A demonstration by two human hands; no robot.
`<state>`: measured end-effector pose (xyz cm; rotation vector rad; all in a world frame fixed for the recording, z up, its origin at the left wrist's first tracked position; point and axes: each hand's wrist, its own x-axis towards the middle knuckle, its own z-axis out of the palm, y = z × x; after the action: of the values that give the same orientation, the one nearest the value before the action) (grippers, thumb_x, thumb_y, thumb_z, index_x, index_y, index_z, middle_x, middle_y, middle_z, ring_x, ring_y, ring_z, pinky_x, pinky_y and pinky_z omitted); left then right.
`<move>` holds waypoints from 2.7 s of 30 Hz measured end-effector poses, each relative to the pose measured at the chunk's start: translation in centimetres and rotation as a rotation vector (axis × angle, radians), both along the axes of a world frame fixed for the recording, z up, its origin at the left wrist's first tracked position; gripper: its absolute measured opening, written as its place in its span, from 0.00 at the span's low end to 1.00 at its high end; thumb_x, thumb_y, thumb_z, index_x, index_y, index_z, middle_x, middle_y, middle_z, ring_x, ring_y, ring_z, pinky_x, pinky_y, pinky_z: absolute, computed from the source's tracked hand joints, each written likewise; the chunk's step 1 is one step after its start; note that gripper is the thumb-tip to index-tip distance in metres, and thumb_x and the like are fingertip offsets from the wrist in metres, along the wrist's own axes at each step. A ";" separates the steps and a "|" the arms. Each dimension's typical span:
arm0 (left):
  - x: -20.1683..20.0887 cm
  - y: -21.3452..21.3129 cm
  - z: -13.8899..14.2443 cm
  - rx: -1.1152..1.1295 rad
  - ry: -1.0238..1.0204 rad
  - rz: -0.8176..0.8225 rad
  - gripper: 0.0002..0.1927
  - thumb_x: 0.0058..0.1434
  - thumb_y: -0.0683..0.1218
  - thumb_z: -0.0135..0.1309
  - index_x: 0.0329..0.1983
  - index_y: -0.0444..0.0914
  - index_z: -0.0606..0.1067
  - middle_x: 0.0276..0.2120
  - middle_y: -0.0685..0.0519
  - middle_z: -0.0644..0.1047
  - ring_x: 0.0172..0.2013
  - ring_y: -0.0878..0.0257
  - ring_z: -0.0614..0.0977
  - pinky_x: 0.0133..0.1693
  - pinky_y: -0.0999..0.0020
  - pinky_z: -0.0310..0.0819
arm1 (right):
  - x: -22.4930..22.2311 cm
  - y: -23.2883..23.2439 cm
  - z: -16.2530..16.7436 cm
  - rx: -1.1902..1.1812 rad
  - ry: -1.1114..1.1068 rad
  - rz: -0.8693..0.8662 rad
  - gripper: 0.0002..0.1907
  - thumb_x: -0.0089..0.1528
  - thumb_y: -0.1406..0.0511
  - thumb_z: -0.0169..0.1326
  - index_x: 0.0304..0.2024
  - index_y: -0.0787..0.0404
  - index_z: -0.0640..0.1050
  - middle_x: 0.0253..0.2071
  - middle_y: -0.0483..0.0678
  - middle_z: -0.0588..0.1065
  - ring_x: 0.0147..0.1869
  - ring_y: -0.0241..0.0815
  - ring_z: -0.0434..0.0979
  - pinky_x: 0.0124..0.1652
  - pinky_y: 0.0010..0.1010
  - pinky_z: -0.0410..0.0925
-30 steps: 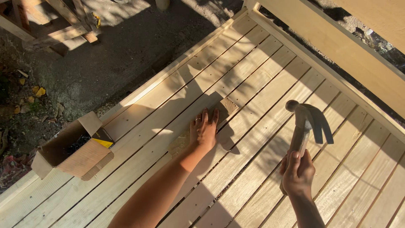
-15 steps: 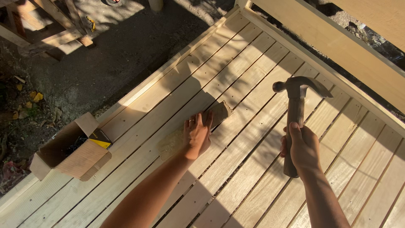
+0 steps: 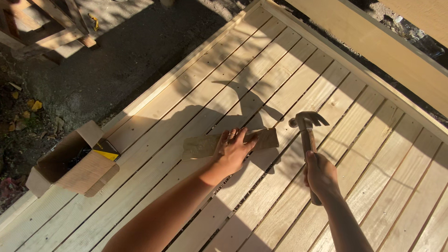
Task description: The person hammers nails into a slatted wooden furniture frame outdoors, taking nails from an open cardboard box and steadying boards by hand. The person then places sandpaper sheets on a reddish-brown finished wooden furniture piece and sands its surface by hand.
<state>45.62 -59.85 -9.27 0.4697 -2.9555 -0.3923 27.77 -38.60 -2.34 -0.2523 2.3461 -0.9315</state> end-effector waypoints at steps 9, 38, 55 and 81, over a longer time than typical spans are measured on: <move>-5.0 1.8 -1.6 0.031 -0.505 0.027 0.43 0.57 0.46 0.59 0.75 0.51 0.56 0.73 0.40 0.53 0.70 0.35 0.56 0.65 0.34 0.50 | 2.4 5.4 -1.4 -0.171 0.163 -0.065 0.27 0.69 0.47 0.43 0.38 0.66 0.70 0.19 0.49 0.69 0.18 0.38 0.69 0.22 0.32 0.64; 2.1 -7.7 2.7 -0.143 -0.324 0.420 0.36 0.57 0.49 0.55 0.71 0.44 0.62 0.58 0.38 0.66 0.56 0.38 0.72 0.51 0.36 0.68 | 1.7 -14.9 -0.2 0.086 0.031 0.231 0.24 0.68 0.49 0.47 0.38 0.64 0.72 0.20 0.49 0.71 0.20 0.41 0.73 0.24 0.37 0.69; 1.1 -11.3 -0.4 -0.002 -0.342 0.463 0.39 0.57 0.48 0.55 0.73 0.47 0.61 0.54 0.41 0.65 0.52 0.43 0.73 0.48 0.45 0.71 | 1.5 -22.3 -5.3 -0.032 0.106 0.281 0.27 0.69 0.49 0.46 0.41 0.69 0.73 0.25 0.59 0.76 0.22 0.50 0.79 0.24 0.42 0.72; 1.0 -17.5 0.0 -0.001 -0.373 0.634 0.43 0.52 0.48 0.60 0.72 0.42 0.58 0.56 0.38 0.63 0.58 0.38 0.69 0.47 0.45 0.72 | 1.2 -29.2 -7.2 -0.071 0.361 0.415 0.26 0.70 0.49 0.48 0.36 0.67 0.74 0.26 0.62 0.76 0.30 0.62 0.77 0.32 0.50 0.70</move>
<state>46.57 -77.40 -9.23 1.5623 -2.8992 -0.2418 28.93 -67.77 -9.55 -0.9654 2.4368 -0.8118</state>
